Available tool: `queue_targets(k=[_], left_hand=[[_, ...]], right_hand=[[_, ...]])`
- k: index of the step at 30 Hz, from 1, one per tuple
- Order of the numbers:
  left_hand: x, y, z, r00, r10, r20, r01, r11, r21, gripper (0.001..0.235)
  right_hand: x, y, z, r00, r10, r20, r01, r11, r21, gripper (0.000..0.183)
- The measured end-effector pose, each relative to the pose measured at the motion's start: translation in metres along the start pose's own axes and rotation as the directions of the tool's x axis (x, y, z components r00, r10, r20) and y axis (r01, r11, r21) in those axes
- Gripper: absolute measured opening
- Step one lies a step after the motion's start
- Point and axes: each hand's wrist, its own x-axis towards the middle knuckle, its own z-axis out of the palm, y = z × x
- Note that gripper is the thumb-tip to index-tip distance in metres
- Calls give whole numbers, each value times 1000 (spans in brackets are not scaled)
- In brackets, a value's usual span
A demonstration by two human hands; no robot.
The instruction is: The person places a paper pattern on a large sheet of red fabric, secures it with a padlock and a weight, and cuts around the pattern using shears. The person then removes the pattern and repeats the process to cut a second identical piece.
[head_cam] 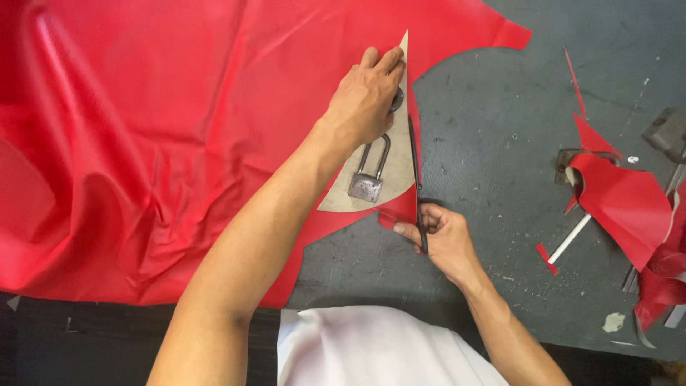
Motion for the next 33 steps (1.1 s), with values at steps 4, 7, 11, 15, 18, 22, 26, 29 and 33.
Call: queue_targets(k=[4,7,11,15,18,22,26,29,33], left_hand=[[-2,-2,-1,993,36,-113,-45,995,-85,72],[-3,-2,-4,991,33,-131,-47,994,-101,71],[-4,-3,-7,992,39,-119,-54,990,-128,71],[-6,-3,-13,994,38,-105,-55,986,-158,73],[-7,-5,-13,988,55,-141,-78,983,-164,73],[-6,-5,-13,988,56,-147,-80,983,-162,74],[-7,-6,-15,989,67,-132,-90,980,-175,72],[-8,-5,-17,992,53,-118,-74,979,-189,70],[-8,-6,-19,994,46,-103,-66,979,-192,71]], right_hand=[[-2,-3,2,1000,4,-2,-4,999,47,43],[0,-8,3,1000,13,2,-13,1000,21,40],[12,-14,4,1000,-17,12,16,999,29,35],[13,-18,6,999,-46,13,45,997,66,34],[12,-18,6,1000,-30,5,29,998,64,33],[12,-22,8,1000,-17,-10,17,997,70,34],[21,-28,8,999,-37,-16,38,997,62,33],[25,-30,9,999,-35,-13,36,995,92,33],[26,-32,11,998,-57,-12,57,996,66,32]])
